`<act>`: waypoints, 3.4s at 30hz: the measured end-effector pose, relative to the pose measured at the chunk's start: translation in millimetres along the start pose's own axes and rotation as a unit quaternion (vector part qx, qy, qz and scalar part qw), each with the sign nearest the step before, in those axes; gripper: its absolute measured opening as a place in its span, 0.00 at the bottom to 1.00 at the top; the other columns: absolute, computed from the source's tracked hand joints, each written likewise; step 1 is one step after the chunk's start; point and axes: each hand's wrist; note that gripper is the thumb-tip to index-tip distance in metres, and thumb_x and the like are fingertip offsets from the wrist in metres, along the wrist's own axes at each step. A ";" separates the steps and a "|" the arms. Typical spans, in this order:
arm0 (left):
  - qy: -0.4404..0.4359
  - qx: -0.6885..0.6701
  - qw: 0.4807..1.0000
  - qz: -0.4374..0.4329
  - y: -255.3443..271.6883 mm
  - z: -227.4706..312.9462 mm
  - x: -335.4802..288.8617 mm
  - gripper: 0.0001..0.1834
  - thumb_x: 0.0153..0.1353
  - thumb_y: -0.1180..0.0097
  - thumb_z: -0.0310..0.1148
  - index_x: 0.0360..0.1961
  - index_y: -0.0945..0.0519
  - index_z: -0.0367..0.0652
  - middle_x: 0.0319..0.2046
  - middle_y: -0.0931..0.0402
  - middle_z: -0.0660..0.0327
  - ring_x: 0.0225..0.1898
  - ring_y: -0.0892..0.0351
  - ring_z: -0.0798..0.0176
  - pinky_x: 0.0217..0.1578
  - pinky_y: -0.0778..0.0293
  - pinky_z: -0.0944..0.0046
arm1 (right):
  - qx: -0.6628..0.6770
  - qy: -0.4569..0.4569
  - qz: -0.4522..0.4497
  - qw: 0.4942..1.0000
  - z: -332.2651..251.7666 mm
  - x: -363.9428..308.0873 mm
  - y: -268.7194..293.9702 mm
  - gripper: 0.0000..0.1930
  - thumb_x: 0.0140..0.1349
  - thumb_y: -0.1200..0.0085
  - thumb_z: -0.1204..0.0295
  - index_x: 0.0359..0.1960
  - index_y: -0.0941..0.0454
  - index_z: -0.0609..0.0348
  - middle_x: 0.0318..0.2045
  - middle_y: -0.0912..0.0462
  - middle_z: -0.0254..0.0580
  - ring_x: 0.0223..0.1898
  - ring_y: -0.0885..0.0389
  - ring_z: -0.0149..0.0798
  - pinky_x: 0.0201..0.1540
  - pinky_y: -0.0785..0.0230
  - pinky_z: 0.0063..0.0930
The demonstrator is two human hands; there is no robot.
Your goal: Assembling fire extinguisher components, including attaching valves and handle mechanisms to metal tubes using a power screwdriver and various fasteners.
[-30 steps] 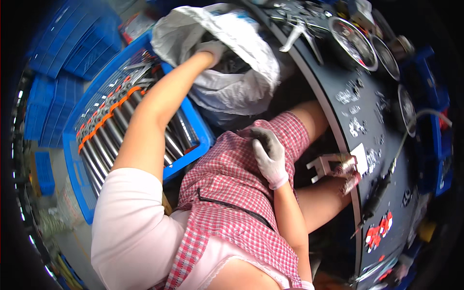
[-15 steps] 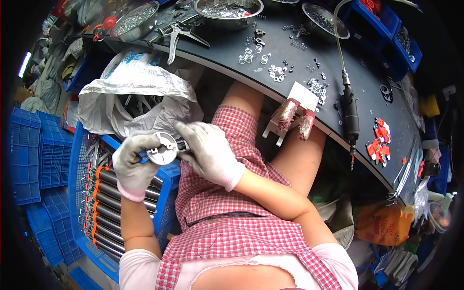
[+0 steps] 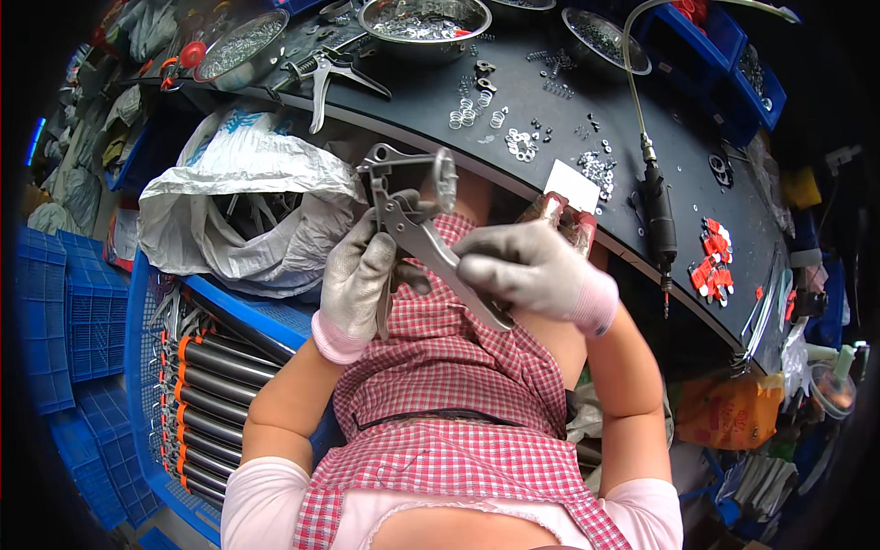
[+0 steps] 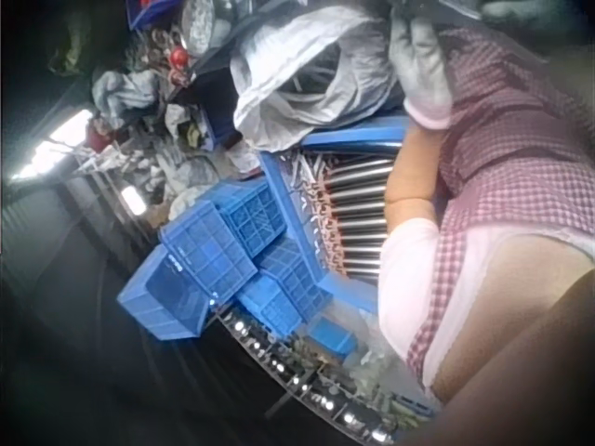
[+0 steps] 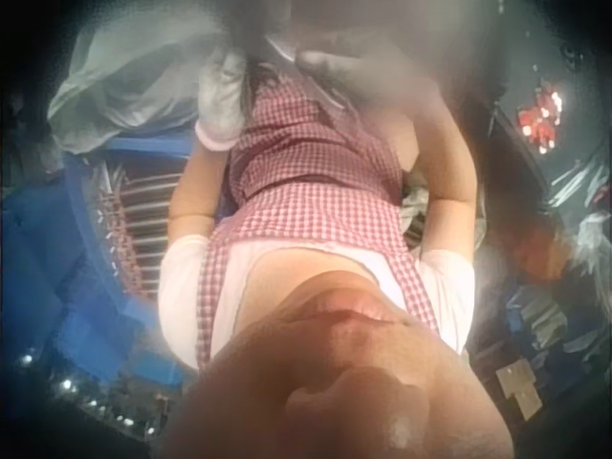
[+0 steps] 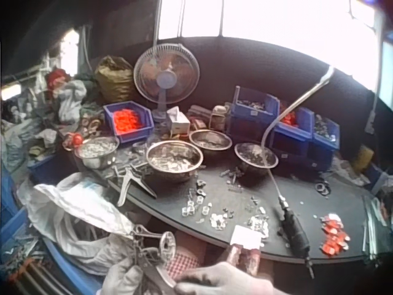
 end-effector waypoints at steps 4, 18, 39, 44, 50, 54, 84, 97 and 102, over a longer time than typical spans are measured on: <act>0.012 -0.108 0.994 0.012 15.0 5.6 0.0 0.35 0.63 0.55 0.24 0.69 0.55 0.47 0.56 0.37 0.55 0.32 0.24 0.73 0.18 0.32 0.83 | -0.181 0.079 0.273 0.942 7.7 74.6 82.9 0.11 0.62 0.47 0.70 0.40 0.21 0.66 0.24 0.22 0.29 0.28 0.28 0.19 0.31 0.33 0.16; -0.007 -0.266 0.964 0.028 -41.9 26.1 46.8 0.18 0.69 0.58 0.36 0.54 0.32 0.36 0.50 0.29 0.51 0.18 0.30 0.71 0.11 0.33 0.80 | -0.209 -0.001 0.217 0.954 21.6 100.1 119.4 0.15 0.61 0.45 0.63 0.39 0.24 0.64 0.27 0.21 0.34 0.29 0.28 0.27 0.35 0.34 0.22; -0.184 0.303 0.933 -0.068 -129.3 -22.4 25.8 0.13 0.61 0.50 0.24 0.47 0.27 0.31 0.37 0.26 0.52 0.36 0.24 0.62 0.38 0.28 0.67 | 0.289 0.179 0.432 0.835 11.8 -65.4 -9.9 0.11 0.61 0.43 0.69 0.36 0.28 0.65 0.31 0.23 0.35 0.30 0.27 0.23 0.34 0.31 0.16; -0.109 0.270 0.954 -0.065 -128.2 -37.7 27.6 0.13 0.59 0.51 0.23 0.45 0.25 0.28 0.38 0.26 0.58 0.37 0.27 0.70 0.40 0.31 0.72 | 0.275 0.130 0.421 0.854 23.9 -78.4 -7.9 0.10 0.56 0.41 0.72 0.33 0.27 0.66 0.32 0.28 0.33 0.33 0.30 0.23 0.36 0.34 0.17; -0.036 0.239 0.967 -0.080 -122.6 -44.5 30.2 0.12 0.56 0.52 0.21 0.41 0.24 0.31 0.34 0.28 0.63 0.33 0.31 0.75 0.34 0.34 0.75 | -0.044 -0.037 0.619 0.783 49.1 -154.6 57.3 0.09 0.56 0.43 0.71 0.36 0.21 0.62 0.26 0.23 0.36 0.26 0.25 0.28 0.33 0.32 0.23; -0.060 0.254 0.961 -0.091 -123.2 -49.1 33.7 0.12 0.55 0.51 0.21 0.41 0.24 0.30 0.34 0.28 0.63 0.32 0.31 0.74 0.34 0.34 0.75 | -0.326 -0.338 0.620 0.629 124.6 -213.0 130.5 0.10 0.59 0.44 0.63 0.41 0.18 0.47 0.43 0.24 0.45 0.39 0.21 0.43 0.44 0.29 0.35; -0.130 0.179 0.971 -0.092 -112.4 -41.7 31.2 0.12 0.55 0.47 0.22 0.41 0.23 0.29 0.35 0.23 0.59 0.35 0.24 0.71 0.38 0.28 0.72 | 0.479 0.027 0.311 0.821 -0.2 -97.0 -34.6 0.10 0.62 0.45 0.69 0.40 0.30 0.59 0.27 0.22 0.37 0.19 0.25 0.25 0.17 0.36 0.14; -0.063 0.164 0.981 -0.082 -97.4 -40.0 32.5 0.12 0.61 0.48 0.26 0.43 0.23 0.31 0.37 0.21 0.60 0.38 0.24 0.74 0.40 0.27 0.72 | 0.610 0.026 0.271 0.745 4.4 -84.5 -44.0 0.08 0.64 0.49 0.70 0.40 0.32 0.58 0.24 0.24 0.39 0.15 0.27 0.26 0.14 0.35 0.15; -0.209 0.253 0.933 -0.148 -90.2 -39.6 42.8 0.13 0.60 0.49 0.24 0.44 0.24 0.30 0.39 0.23 0.54 0.39 0.22 0.64 0.41 0.27 0.68 | 0.533 0.064 0.317 0.782 6.0 -76.0 -40.7 0.08 0.64 0.48 0.70 0.39 0.31 0.59 0.25 0.23 0.41 0.18 0.24 0.30 0.17 0.29 0.18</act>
Point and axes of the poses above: each hand's wrist, its own x-axis towards the middle knuckle, its own y-axis out of the back of the hand, z = x × y
